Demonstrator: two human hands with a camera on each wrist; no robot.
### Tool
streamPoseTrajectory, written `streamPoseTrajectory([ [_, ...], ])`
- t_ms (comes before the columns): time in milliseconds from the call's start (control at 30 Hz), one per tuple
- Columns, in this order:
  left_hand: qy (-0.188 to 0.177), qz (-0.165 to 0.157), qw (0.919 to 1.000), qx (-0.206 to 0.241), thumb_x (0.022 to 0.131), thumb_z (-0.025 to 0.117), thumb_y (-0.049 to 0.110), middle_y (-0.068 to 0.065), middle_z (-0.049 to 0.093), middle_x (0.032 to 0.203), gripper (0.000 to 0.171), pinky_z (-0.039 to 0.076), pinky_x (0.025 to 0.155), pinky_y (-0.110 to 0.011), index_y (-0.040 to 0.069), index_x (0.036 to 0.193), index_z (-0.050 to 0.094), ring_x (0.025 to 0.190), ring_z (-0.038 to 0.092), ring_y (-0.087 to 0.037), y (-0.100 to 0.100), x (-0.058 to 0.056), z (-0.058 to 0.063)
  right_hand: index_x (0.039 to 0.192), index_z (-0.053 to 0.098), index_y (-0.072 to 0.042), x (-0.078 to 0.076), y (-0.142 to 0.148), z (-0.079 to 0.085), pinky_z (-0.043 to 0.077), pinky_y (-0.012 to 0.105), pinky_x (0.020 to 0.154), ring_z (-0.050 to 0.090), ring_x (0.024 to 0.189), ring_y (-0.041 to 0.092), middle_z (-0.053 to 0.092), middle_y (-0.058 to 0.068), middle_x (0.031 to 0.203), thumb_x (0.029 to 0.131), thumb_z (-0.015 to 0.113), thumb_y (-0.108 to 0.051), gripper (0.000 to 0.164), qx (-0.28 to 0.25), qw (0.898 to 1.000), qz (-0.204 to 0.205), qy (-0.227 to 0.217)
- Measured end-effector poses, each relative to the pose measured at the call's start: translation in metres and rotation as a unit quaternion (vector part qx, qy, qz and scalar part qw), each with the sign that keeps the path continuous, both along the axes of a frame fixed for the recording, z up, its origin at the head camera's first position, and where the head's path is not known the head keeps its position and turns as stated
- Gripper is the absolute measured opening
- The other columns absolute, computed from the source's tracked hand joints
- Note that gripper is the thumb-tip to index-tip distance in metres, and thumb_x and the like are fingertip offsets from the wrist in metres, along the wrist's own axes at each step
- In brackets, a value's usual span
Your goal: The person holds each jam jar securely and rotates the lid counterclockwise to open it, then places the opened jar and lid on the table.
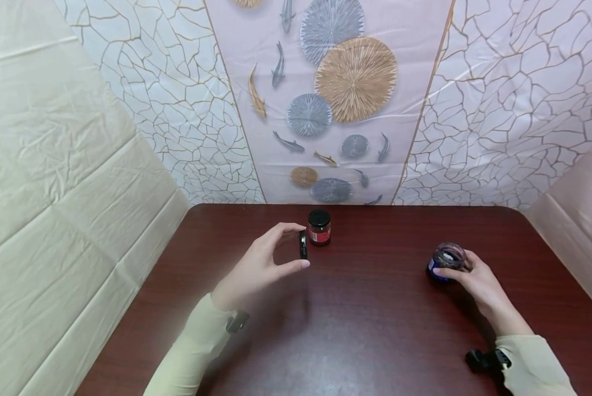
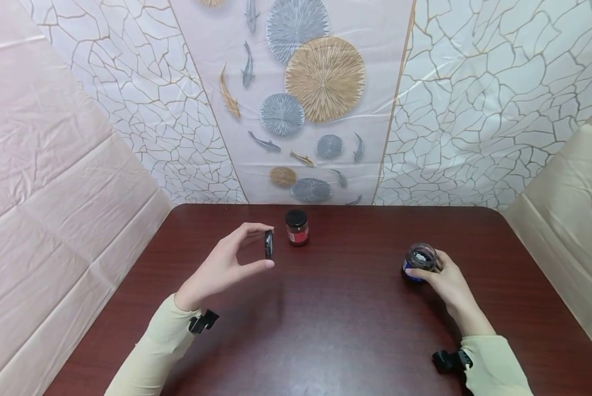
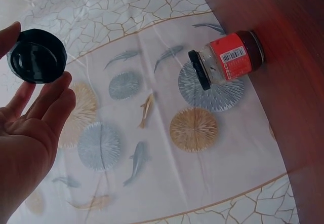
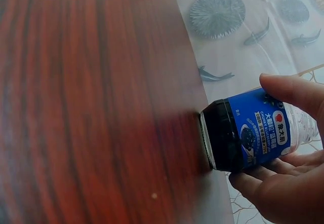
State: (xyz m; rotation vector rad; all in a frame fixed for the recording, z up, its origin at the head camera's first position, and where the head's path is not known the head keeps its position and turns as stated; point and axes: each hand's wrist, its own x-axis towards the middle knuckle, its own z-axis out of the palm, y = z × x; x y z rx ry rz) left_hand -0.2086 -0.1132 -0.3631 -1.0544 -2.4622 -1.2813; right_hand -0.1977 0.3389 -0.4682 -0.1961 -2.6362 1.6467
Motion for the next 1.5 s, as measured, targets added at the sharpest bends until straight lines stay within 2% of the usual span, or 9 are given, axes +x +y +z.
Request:
streamPoseTrajectory([
  [133,0.003,0.022,0.9998,-0.004,0.086,0.081,0.038,0.015,0.061,0.129,0.055,0.044,0.108,-0.04,0.029,0.134,0.055,0.124,0.055,-0.006,-0.002,-0.001,-0.001,0.148,0.033,0.005,0.0,0.001,-0.001,0.037,0.011,0.077,0.043,0.102,-0.006,0.051,-0.02,0.113,0.09,0.078,-0.029,0.082,-0.004,1.0,-0.002,-0.001],
  [367,0.001,0.043,0.9991,0.003,0.086,0.081,0.039,0.014,0.064,0.126,0.054,0.045,0.105,-0.04,0.028,0.134,0.056,0.121,0.057,-0.003,-0.007,-0.002,-0.002,0.146,0.033,0.007,0.001,0.001,-0.002,0.038,0.011,0.077,0.045,0.098,-0.011,0.05,-0.03,0.104,0.09,0.079,-0.026,0.08,-0.017,1.0,-0.002,0.008],
  [533,-0.016,0.068,0.9974,0.015,0.085,0.081,0.042,0.016,0.065,0.123,0.054,0.045,0.105,-0.043,0.029,0.132,0.058,0.12,0.057,-0.003,-0.012,-0.004,-0.004,0.145,0.034,0.007,0.001,0.001,-0.002,0.039,0.01,0.077,0.047,0.095,-0.014,0.051,-0.031,0.103,0.09,0.079,-0.026,0.078,-0.022,1.0,0.0,0.014],
  [667,-0.028,0.077,0.9962,0.032,0.084,0.082,0.043,0.015,0.067,0.12,0.053,0.048,0.103,-0.043,0.028,0.13,0.059,0.118,0.06,-0.005,-0.016,-0.008,-0.006,0.141,0.037,0.007,0.002,0.001,-0.003,0.039,0.011,0.076,0.049,0.093,-0.015,0.052,-0.032,0.1,0.089,0.079,-0.023,0.073,-0.03,0.999,-0.001,0.018],
  [833,-0.037,0.087,0.9942,0.052,0.083,0.084,0.038,0.01,0.069,0.121,0.054,0.05,0.101,-0.043,0.024,0.128,0.059,0.116,0.064,-0.011,-0.019,-0.015,-0.009,0.14,0.038,0.005,0.001,0.001,-0.004,0.039,0.011,0.076,0.049,0.094,-0.015,0.052,-0.033,0.1,0.089,0.079,-0.023,0.071,-0.035,0.999,0.0,0.016],
  [1033,-0.058,0.102,0.9907,0.07,0.081,0.086,0.034,0.007,0.068,0.122,0.054,0.049,0.102,-0.042,0.023,0.125,0.056,0.115,0.065,-0.011,-0.024,-0.02,-0.013,0.143,0.036,0.006,0.0,0.001,-0.003,0.039,0.01,0.077,0.048,0.095,-0.016,0.051,-0.032,0.102,0.09,0.079,-0.024,0.075,-0.035,0.999,0.001,0.015],
  [1133,-0.069,0.108,0.9887,0.078,0.081,0.087,0.033,0.005,0.067,0.124,0.058,0.049,0.102,-0.042,0.021,0.128,0.056,0.117,0.064,-0.011,-0.026,-0.023,-0.015,0.144,0.034,0.007,0.0,0.001,-0.003,0.038,0.01,0.077,0.047,0.096,-0.016,0.05,-0.032,0.102,0.09,0.079,-0.024,0.077,-0.034,0.999,0.001,0.016],
  [1300,-0.064,0.125,0.9875,0.071,0.082,0.086,0.031,0.002,0.064,0.131,0.066,0.049,0.103,-0.042,0.019,0.139,0.055,0.119,0.064,-0.014,-0.03,-0.029,-0.019,0.143,0.035,0.007,0.0,0.001,-0.004,0.038,0.009,0.078,0.047,0.097,-0.015,0.05,-0.033,0.102,0.09,0.078,-0.023,0.075,-0.035,0.999,0.003,0.02],
  [1500,-0.066,0.132,0.9864,0.072,0.082,0.087,0.026,0.002,0.063,0.13,0.062,0.049,0.103,-0.042,0.017,0.137,0.058,0.119,0.063,-0.015,-0.034,-0.033,-0.023,0.142,0.036,0.006,0.0,0.001,-0.004,0.039,0.01,0.077,0.048,0.096,-0.015,0.051,-0.032,0.102,0.09,0.078,-0.023,0.073,-0.039,0.999,0.006,0.018],
])
